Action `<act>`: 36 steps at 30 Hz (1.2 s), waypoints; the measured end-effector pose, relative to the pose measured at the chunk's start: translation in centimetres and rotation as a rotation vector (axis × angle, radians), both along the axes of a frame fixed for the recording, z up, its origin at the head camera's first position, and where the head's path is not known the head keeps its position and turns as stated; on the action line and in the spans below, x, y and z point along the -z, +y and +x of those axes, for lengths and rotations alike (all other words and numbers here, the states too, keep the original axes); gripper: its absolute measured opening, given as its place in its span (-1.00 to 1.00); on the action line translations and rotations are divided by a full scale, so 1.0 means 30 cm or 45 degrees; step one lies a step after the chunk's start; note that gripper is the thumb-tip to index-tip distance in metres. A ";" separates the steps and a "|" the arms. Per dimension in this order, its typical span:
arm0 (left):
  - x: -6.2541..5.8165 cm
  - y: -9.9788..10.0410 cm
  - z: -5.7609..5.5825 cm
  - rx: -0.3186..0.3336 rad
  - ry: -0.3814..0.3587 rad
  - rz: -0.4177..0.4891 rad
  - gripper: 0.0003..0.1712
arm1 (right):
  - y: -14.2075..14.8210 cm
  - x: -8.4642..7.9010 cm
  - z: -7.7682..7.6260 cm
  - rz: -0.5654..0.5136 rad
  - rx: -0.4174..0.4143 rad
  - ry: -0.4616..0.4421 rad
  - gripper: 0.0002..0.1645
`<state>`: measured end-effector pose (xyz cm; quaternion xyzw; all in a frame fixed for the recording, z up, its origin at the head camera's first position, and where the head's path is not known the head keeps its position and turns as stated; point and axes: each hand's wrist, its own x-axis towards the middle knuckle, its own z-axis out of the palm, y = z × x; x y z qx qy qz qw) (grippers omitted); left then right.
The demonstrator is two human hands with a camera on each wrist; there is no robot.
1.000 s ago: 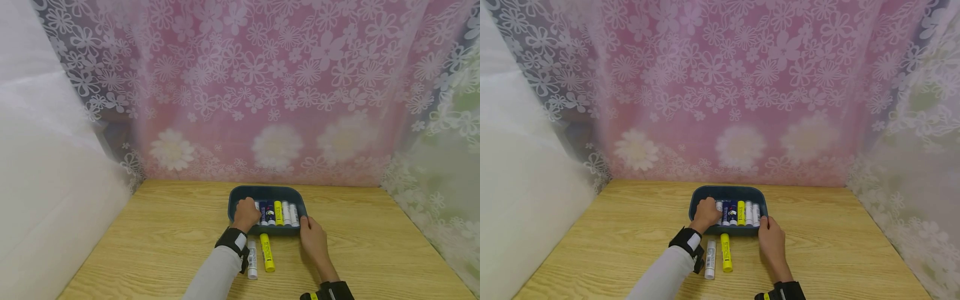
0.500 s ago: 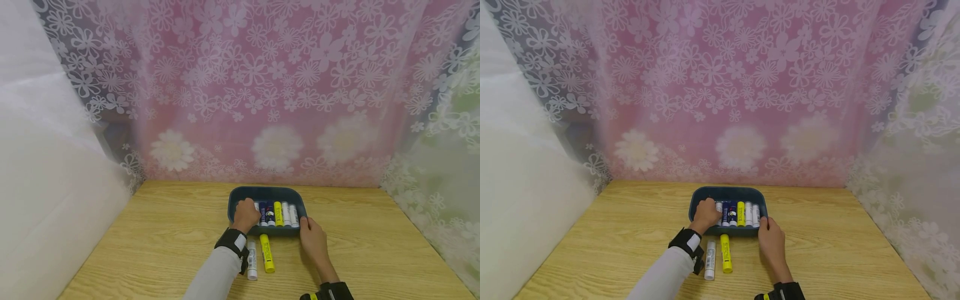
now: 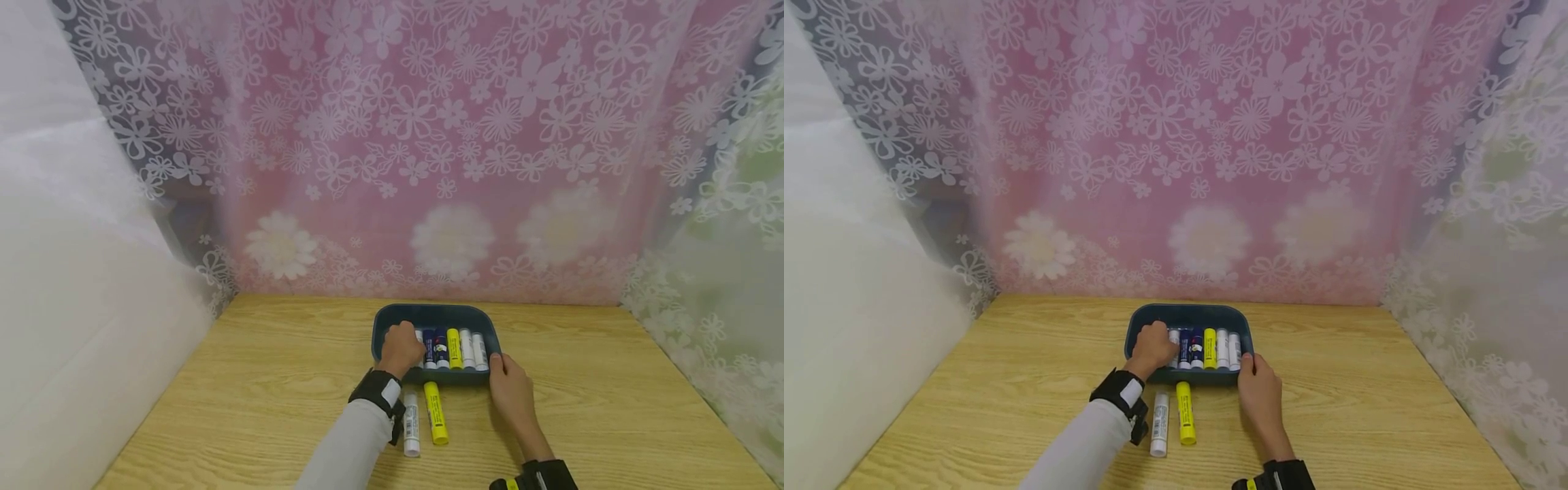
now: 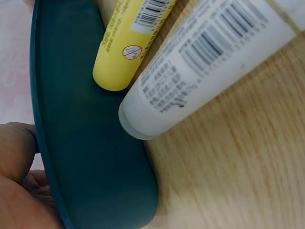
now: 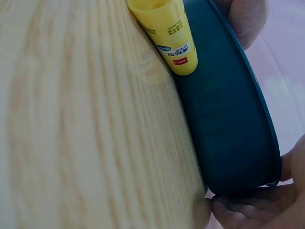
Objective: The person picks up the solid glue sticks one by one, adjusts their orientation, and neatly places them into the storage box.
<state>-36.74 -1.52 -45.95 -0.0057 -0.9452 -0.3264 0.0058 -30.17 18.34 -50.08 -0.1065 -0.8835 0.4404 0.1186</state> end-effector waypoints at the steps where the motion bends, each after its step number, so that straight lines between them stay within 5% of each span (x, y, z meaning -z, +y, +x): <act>1: -0.003 -0.001 -0.001 0.003 0.002 -0.002 -0.90 | 0.000 -0.001 0.001 -0.003 -0.002 -0.004 -0.50; 7: -0.029 -0.012 -0.004 0.032 0.022 -0.015 -0.74 | -0.001 -0.008 0.007 -0.013 -0.005 -0.017 -0.51; 15: -0.076 -0.034 -0.008 0.081 0.035 -0.046 -0.80 | 0.003 -0.003 0.006 -0.008 -0.010 -0.004 -0.48; 20: -0.123 -0.057 -0.018 0.152 0.155 -0.086 -0.50 | 0.005 0.000 0.006 -0.009 -0.009 -0.001 -0.47; 28: -0.203 -0.089 -0.024 0.188 0.280 0.004 -0.38 | 0.005 0.004 0.003 0.002 -0.013 0.009 -0.44; 32: -0.232 -0.100 -0.002 0.218 0.278 0.031 -0.66 | 0.003 0.004 0.000 -0.007 -0.019 0.012 -0.43; 36: -0.243 -0.108 0.017 0.258 0.315 0.040 -0.71 | 0.002 0.003 0.002 -0.014 -0.018 0.014 -0.44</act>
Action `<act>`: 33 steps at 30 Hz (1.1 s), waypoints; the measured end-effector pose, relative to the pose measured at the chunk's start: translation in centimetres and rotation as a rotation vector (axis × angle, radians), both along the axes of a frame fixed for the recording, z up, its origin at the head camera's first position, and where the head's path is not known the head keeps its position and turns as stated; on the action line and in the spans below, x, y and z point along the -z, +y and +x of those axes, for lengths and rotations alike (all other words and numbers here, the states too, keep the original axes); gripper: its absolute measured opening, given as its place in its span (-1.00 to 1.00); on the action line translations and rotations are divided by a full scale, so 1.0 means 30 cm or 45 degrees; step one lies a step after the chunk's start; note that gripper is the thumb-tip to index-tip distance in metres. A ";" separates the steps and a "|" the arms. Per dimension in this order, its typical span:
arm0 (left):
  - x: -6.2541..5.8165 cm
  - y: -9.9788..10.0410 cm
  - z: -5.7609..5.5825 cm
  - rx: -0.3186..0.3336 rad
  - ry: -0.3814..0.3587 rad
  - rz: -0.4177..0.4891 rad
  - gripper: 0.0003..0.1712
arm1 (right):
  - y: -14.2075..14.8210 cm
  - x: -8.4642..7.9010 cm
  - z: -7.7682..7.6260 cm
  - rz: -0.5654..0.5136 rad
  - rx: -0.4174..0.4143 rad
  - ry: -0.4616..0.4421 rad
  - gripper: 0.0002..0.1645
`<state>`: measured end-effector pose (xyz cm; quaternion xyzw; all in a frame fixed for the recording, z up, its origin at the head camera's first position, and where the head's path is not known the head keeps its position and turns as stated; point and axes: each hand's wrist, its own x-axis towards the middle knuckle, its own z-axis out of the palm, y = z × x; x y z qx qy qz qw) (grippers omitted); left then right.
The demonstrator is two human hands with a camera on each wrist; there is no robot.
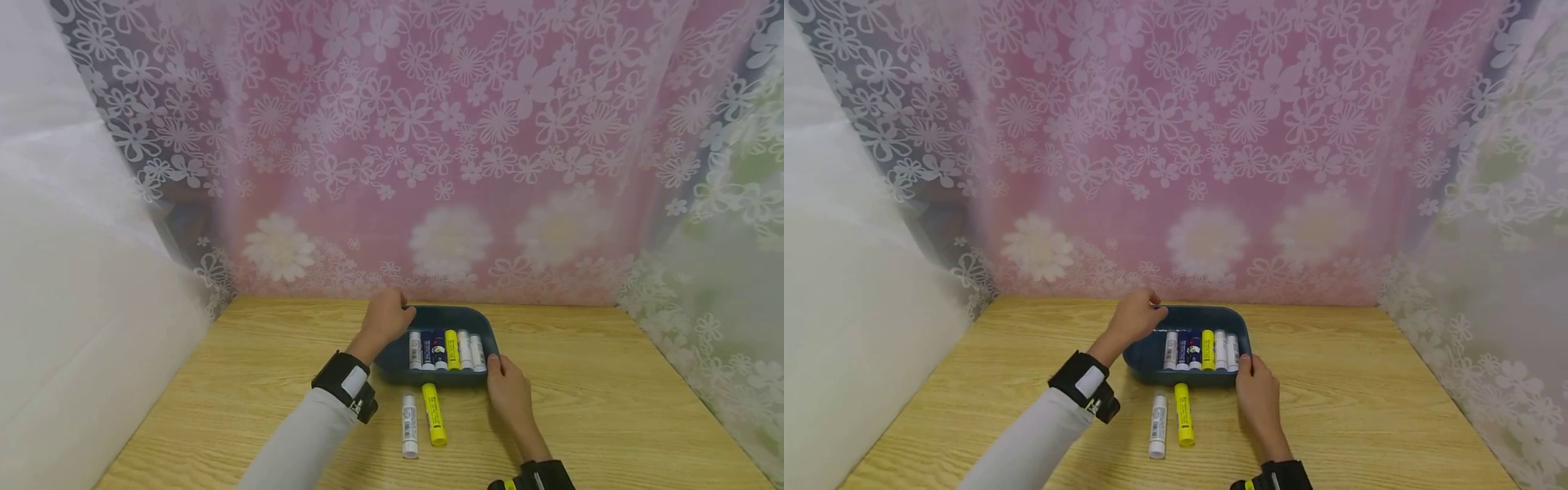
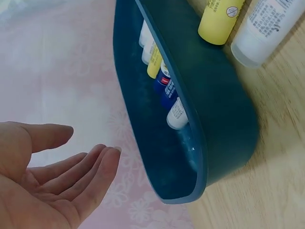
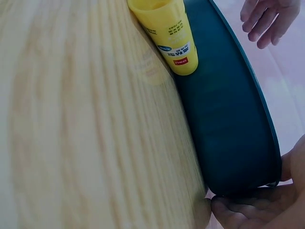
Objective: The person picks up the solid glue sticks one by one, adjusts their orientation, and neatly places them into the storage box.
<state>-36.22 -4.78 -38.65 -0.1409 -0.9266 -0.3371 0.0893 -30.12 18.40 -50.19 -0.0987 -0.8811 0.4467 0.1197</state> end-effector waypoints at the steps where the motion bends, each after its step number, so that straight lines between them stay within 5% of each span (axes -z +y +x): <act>1: 0.000 -0.003 0.003 0.022 0.010 0.006 -0.61 | 0.000 0.001 0.000 -0.002 -0.001 -0.001 -0.44; 3: -0.002 -0.007 0.013 0.046 0.012 0.005 -0.54 | -0.001 0.002 -0.001 -0.003 0.001 -0.005 -0.45; 10: -0.002 -0.011 0.085 0.106 -0.097 -0.069 -0.83 | 0.002 0.007 -0.008 0.010 0.009 -0.003 -0.44; 24: 0.097 -0.019 0.194 0.168 -0.205 -0.210 -0.76 | 0.005 0.012 -0.005 0.005 0.012 -0.005 -0.44; 33: 0.152 -0.019 0.241 0.158 -0.370 -0.364 -0.75 | -0.001 0.006 -0.005 0.012 0.000 -0.003 -0.42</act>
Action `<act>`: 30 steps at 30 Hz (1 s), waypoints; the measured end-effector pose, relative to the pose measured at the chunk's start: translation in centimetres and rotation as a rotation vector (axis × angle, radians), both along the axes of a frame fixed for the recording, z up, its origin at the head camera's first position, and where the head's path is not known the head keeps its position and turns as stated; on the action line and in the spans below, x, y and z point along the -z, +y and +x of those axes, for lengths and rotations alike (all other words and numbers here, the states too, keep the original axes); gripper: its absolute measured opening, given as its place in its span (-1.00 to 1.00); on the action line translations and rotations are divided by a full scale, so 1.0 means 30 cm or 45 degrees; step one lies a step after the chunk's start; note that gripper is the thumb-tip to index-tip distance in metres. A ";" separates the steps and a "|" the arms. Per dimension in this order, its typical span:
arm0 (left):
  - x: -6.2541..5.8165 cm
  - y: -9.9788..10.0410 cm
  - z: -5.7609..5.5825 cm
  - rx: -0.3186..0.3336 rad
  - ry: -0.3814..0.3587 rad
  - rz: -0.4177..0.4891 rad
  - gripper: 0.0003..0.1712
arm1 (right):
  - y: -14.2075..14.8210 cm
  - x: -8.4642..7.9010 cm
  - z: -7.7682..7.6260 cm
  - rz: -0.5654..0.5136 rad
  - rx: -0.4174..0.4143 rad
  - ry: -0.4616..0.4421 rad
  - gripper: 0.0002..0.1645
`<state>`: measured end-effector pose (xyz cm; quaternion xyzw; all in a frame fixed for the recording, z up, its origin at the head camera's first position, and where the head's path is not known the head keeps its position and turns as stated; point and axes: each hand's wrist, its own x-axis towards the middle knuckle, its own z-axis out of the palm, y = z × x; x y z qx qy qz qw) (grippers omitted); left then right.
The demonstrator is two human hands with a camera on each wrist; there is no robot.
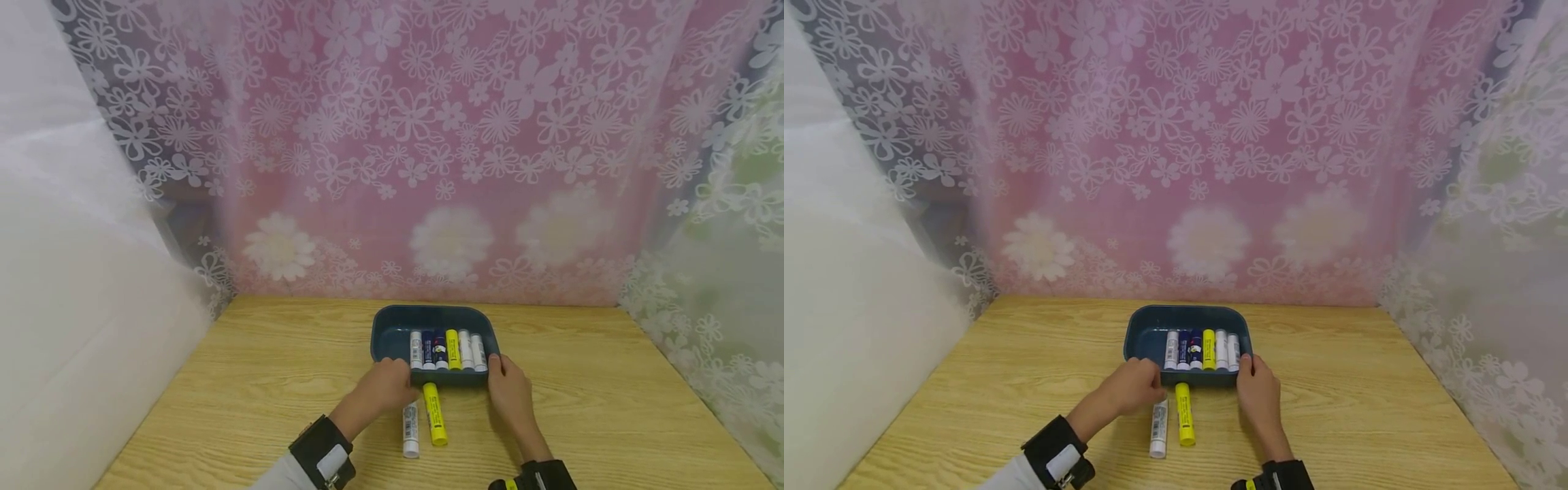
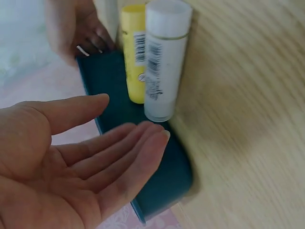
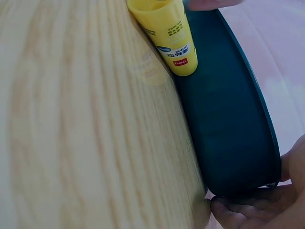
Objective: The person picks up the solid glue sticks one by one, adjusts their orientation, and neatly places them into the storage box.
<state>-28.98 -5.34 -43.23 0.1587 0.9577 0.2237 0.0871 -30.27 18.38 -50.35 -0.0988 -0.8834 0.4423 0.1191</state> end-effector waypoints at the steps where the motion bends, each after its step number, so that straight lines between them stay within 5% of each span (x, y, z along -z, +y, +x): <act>1: 0.004 0.001 0.005 -0.016 -0.015 -0.004 -0.77 | -0.001 -0.002 0.000 0.001 -0.002 -0.001 -0.42; 9: 0.018 0.009 0.041 -0.025 -0.071 -0.131 -0.70 | 0.001 -0.008 0.010 0.014 0.015 0.000 -0.47; 30: 0.044 0.015 0.048 -0.083 -0.186 -0.077 -0.76 | 0.004 0.001 -0.002 0.008 0.015 0.004 -0.44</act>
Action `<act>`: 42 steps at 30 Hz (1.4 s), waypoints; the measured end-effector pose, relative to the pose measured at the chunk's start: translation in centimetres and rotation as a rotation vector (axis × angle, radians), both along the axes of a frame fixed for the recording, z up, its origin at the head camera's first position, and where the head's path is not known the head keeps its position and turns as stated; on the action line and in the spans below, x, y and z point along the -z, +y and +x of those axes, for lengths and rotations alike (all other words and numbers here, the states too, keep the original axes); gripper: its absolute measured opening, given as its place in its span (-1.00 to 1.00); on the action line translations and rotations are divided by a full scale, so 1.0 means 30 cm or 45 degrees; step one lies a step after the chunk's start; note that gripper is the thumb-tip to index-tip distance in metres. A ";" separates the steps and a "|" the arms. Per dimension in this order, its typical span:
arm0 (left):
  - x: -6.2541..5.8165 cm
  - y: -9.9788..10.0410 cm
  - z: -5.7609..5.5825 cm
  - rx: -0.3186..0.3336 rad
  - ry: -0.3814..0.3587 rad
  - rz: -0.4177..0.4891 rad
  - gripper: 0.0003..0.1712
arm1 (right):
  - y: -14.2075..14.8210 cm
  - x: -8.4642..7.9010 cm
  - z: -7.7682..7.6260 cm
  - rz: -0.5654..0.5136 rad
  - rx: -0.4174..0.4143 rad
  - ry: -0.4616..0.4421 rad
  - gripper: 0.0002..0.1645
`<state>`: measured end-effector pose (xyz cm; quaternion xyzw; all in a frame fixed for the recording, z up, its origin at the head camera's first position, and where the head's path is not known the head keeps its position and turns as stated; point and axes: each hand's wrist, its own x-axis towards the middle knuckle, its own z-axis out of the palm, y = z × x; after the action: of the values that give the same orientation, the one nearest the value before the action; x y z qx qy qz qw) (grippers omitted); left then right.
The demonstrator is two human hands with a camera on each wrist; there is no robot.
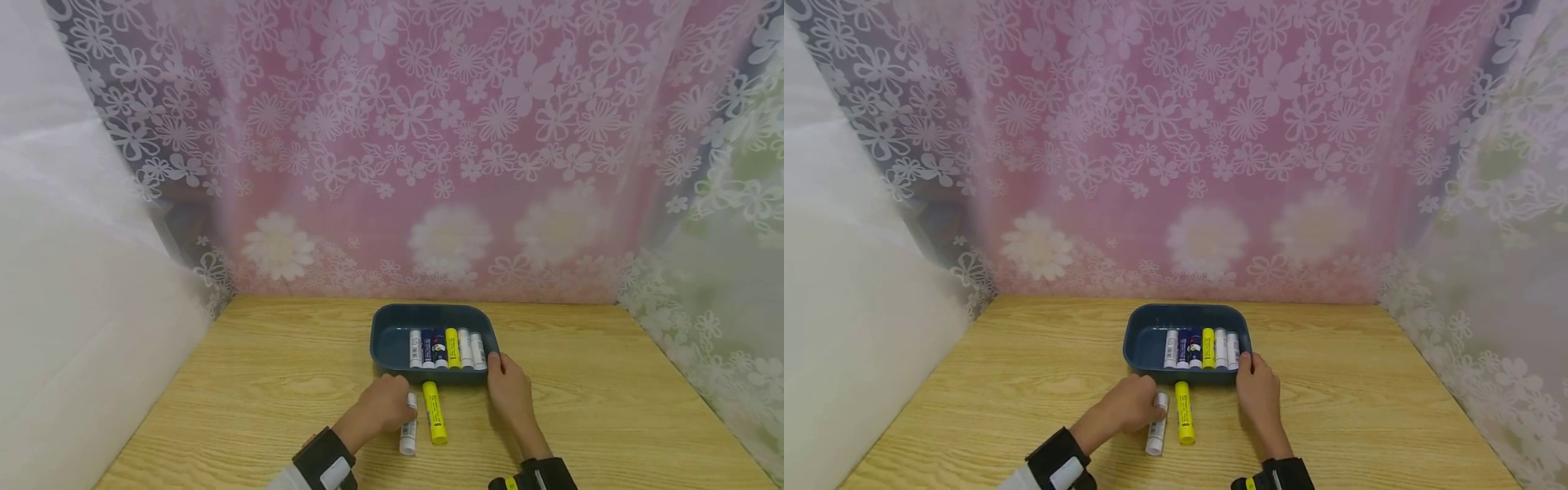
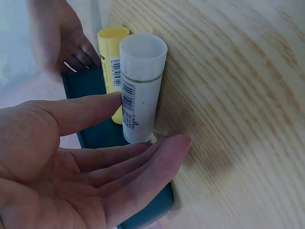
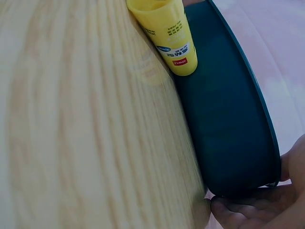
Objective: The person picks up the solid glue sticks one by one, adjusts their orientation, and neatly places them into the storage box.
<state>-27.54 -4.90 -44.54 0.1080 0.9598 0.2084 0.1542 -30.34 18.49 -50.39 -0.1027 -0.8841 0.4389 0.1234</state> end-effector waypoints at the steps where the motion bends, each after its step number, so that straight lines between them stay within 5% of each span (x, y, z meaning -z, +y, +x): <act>1: -0.001 -0.001 0.000 -0.001 0.002 0.003 -0.76 | 0.000 0.000 -0.001 -0.001 0.001 -0.001 -0.45; 27: 0.020 -0.014 -0.006 0.027 0.138 0.039 -0.83 | -0.004 -0.003 0.004 0.005 0.008 0.006 -0.48; 42: 0.032 -0.006 -0.002 0.015 0.217 -0.037 -0.81 | -0.001 0.002 0.003 0.013 -0.007 0.000 -0.43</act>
<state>-27.61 -5.07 -45.51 0.1287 0.9717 0.1834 0.0747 -30.25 18.47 -50.44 -0.0997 -0.8866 0.4346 0.1228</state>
